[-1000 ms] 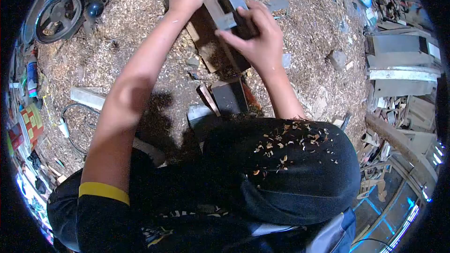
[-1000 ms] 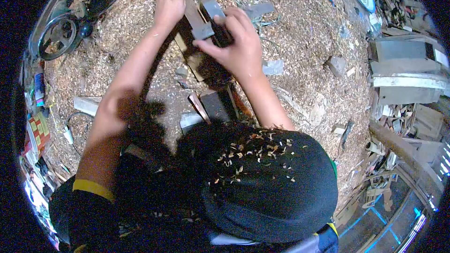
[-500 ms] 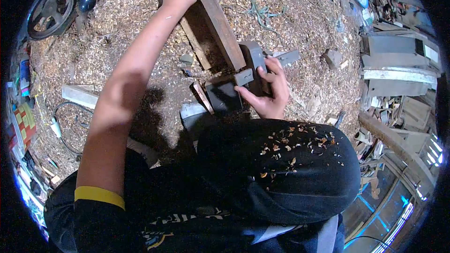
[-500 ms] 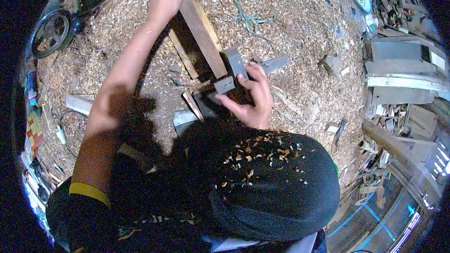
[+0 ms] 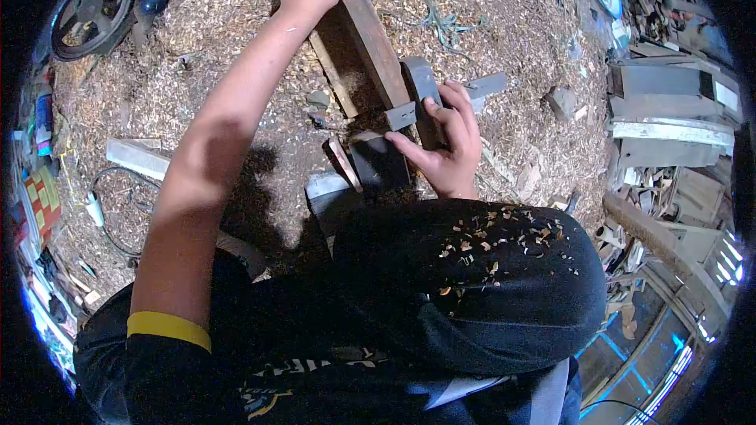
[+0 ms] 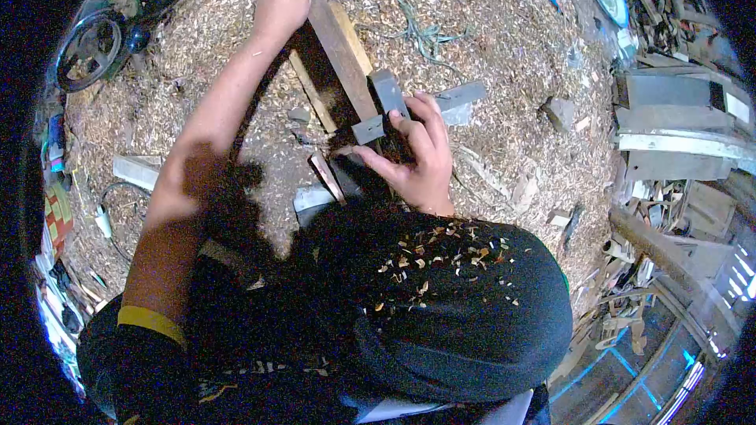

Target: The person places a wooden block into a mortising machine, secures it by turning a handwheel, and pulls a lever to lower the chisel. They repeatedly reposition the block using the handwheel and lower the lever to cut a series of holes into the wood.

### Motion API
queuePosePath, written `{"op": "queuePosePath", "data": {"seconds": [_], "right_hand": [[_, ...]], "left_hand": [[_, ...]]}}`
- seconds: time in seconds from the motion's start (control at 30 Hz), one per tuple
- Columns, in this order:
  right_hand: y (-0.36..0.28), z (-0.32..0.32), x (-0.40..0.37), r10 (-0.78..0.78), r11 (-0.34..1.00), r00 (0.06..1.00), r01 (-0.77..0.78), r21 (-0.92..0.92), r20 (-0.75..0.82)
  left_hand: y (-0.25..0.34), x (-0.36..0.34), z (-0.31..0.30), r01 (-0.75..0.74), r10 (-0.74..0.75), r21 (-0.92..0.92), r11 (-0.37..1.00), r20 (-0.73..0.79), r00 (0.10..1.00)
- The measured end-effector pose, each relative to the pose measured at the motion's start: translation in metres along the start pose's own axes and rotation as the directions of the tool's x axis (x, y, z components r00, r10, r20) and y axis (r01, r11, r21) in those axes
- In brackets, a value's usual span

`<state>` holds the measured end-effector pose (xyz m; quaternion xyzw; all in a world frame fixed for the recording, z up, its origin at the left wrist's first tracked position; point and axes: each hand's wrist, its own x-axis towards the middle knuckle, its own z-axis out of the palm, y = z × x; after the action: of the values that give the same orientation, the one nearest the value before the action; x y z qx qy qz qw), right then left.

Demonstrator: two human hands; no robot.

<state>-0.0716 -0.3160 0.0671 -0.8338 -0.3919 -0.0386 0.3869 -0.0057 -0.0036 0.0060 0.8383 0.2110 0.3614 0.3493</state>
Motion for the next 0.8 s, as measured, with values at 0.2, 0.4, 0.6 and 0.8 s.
{"op": "queuePosePath", "data": {"seconds": [0.2,0.4,0.6,0.8], "right_hand": [[-0.002,-0.001,0.007,0.014,0.999,0.999,-0.013,-0.031,0.034],[-0.001,0.003,0.009,0.042,0.999,0.999,-0.041,-0.032,0.017],[-0.004,0.022,0.053,-0.005,1.000,1.000,0.005,-0.019,-0.008],[-0.003,0.054,0.113,-0.007,1.000,1.000,0.007,-0.013,-0.015]], "left_hand": [[-0.021,0.035,0.003,0.126,-0.130,-0.254,0.959,-0.002,0.991],[-0.040,0.033,0.028,0.118,-0.143,-0.254,0.960,-0.082,0.986],[-0.054,0.027,0.045,0.010,-0.036,-0.095,0.995,-0.284,0.958],[-0.043,0.034,0.024,0.205,-0.216,-0.239,0.949,-0.023,0.976]]}}
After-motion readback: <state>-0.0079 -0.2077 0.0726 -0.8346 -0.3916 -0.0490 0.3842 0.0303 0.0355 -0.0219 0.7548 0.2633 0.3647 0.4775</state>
